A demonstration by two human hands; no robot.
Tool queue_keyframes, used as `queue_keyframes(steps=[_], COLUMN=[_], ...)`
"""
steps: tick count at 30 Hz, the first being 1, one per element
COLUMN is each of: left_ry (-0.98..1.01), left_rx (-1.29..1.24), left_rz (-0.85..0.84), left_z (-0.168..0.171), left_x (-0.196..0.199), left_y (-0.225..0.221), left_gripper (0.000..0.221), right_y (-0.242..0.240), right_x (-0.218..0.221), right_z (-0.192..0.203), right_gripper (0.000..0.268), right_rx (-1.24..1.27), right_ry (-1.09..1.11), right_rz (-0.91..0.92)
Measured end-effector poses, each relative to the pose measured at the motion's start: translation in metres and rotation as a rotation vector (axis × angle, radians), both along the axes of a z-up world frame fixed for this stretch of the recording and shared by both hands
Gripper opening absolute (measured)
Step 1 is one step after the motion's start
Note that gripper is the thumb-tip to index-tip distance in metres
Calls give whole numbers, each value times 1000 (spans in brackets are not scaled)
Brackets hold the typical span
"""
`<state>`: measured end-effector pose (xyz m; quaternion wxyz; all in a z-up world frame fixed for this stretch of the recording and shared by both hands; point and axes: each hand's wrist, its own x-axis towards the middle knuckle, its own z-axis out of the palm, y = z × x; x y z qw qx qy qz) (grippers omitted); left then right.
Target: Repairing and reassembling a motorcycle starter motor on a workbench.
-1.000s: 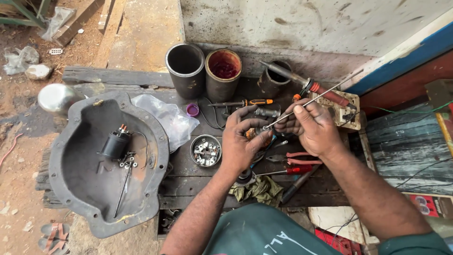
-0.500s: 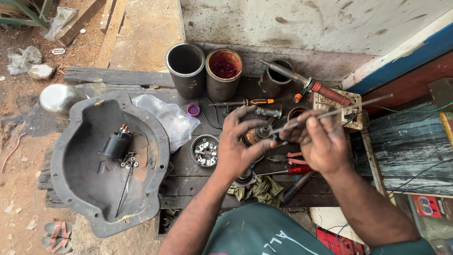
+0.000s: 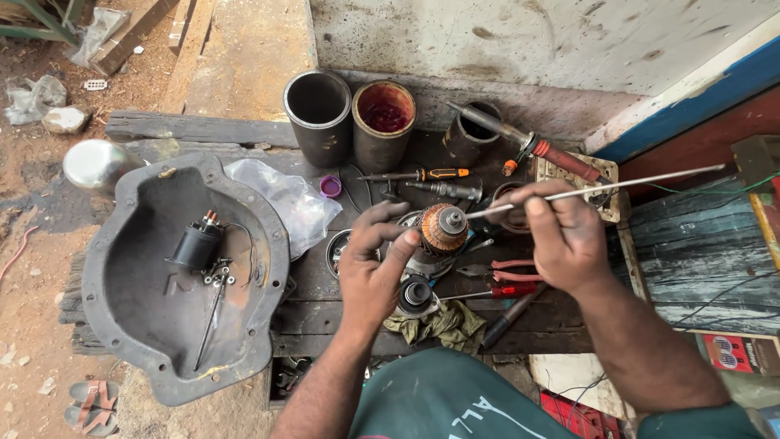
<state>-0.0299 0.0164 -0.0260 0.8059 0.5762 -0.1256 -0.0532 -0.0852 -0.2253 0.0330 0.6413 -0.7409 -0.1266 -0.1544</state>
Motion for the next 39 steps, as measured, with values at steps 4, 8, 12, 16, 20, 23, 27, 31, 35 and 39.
queue_keyframes(steps=[4, 8, 12, 16, 20, 23, 27, 31, 35, 39], left_ry=[-218, -159, -136, -93, -114, -31, -62, 152, 450, 531], left_rx=[211, 97, 113, 145, 144, 57, 44, 70, -166, -234], left_rz=[86, 59, 55, 95, 123, 68, 25, -97, -93, -29], left_z=[2, -5, -8, -9, -12, -11, 0, -34, -71, -87], left_x=[-2, -7, -9, -10, -14, -23, -46, -84, -125, -158], left_y=[6, 7, 13, 16, 17, 19, 38, 65, 92, 117], left_gripper=[15, 15, 13, 13, 15, 17, 19, 23, 29, 43], right_y=[6, 13, 11, 10, 6, 16, 46, 81, 106, 128], right_x=[6, 12, 16, 21, 21, 4, -36, -57, -73, -80], right_z=[18, 21, 10, -3, -4, 4, 1, -16, -45, -57], right_gripper=[18, 21, 21, 20, 15, 14, 15, 17, 19, 20], right_rx=[-421, -607, -569, -373, -20, 4, -160, -274, -365, -316], right_ry=[-67, -40, 3, 22, -41, -44, 43, 72, 103, 172], right_rz=[-137, -198, -202, -209, -134, -103, -47, 104, 202, 253])
